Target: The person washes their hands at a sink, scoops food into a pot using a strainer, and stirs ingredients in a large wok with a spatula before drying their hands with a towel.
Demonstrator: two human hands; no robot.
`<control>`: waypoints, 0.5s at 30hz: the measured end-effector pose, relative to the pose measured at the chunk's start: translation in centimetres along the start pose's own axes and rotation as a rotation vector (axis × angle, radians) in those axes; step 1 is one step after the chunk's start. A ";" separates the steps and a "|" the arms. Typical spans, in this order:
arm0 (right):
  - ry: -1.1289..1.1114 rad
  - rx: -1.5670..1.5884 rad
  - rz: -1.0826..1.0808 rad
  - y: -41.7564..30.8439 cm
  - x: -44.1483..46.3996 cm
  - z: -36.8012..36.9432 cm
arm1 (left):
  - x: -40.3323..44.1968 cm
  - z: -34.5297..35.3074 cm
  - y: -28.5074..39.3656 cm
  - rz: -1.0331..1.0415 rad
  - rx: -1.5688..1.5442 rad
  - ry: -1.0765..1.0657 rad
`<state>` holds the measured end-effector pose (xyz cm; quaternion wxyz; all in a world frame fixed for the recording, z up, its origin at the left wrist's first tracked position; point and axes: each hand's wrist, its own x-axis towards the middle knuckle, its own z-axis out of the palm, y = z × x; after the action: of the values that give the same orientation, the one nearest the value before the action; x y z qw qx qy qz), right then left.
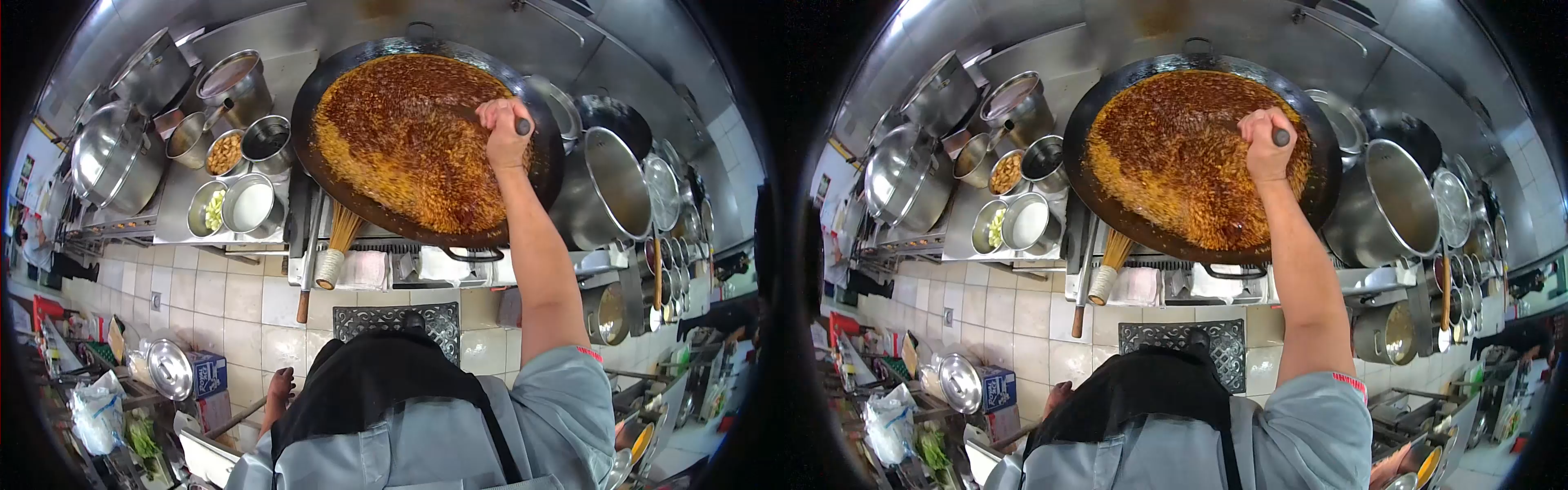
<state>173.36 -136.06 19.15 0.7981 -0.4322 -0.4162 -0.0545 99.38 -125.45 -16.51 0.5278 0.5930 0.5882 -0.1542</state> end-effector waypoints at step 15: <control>0.566 0.311 0.160 5.9 12.9 -0.5 | -1.8 4.8 -7.4 -0.090 -0.005 0.106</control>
<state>184.70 -129.23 24.37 0.9402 -0.3044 -0.1459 -0.0453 94.63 -132.16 -20.25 0.4898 0.5721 0.6418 -0.1446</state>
